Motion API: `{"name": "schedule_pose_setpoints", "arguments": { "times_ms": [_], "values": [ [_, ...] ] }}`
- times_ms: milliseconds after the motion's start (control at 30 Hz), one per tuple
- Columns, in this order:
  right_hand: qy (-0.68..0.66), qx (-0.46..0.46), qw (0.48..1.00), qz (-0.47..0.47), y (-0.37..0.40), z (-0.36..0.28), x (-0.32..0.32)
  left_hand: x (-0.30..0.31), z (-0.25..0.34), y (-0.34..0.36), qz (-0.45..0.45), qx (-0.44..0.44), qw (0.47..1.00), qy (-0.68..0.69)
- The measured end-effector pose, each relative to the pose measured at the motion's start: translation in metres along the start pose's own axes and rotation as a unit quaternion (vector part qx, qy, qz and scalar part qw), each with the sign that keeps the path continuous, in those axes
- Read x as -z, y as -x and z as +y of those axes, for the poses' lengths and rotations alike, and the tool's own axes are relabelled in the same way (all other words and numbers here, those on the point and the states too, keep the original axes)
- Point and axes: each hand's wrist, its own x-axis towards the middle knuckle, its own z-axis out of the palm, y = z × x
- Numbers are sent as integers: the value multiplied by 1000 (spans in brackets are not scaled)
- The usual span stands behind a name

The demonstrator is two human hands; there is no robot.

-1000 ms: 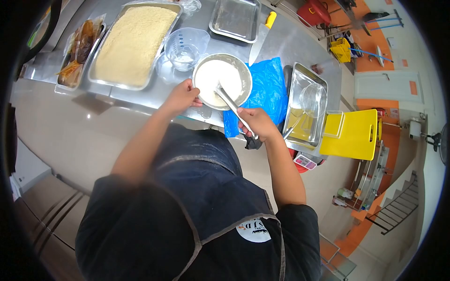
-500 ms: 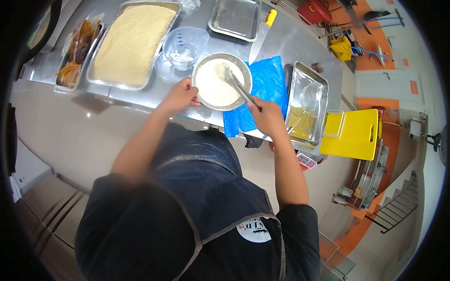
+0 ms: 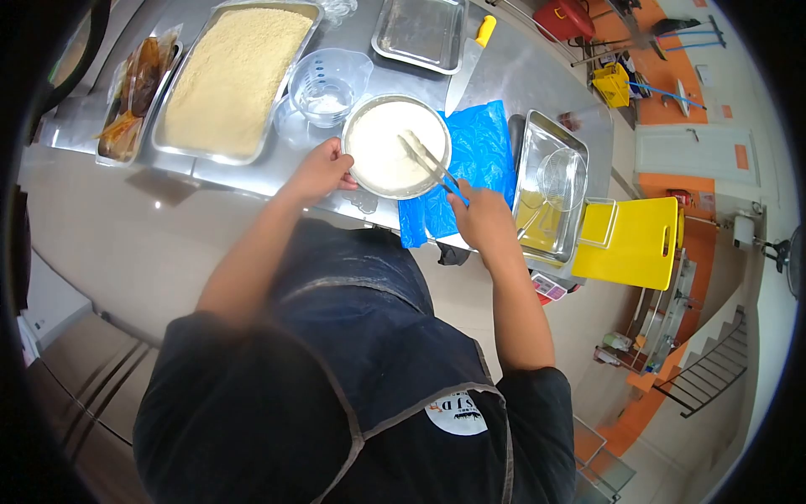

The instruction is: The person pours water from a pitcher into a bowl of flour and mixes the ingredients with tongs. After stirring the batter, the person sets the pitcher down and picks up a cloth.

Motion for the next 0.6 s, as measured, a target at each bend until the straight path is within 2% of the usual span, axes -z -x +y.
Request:
{"name": "schedule_pose_setpoints", "arguments": {
  "times_ms": [167,267,367,467,600],
  "values": [
    [-109,21,993,-35,-16,-10,-12,-3,3,1,9,-1,1000,2],
    [-57,24,991,-115,-5,-22,7,-4,1,0,16,-1,1000,7],
    [-42,42,997,-59,5,4,3,-4,-1,1,20,0,1000,16],
    [3,-1,999,-40,2,4,8,-4,-1,-1,15,0,1000,13],
    [-16,-14,999,-47,-15,-4,6,-7,-2,-2,12,4,999,33]
  ]
}}
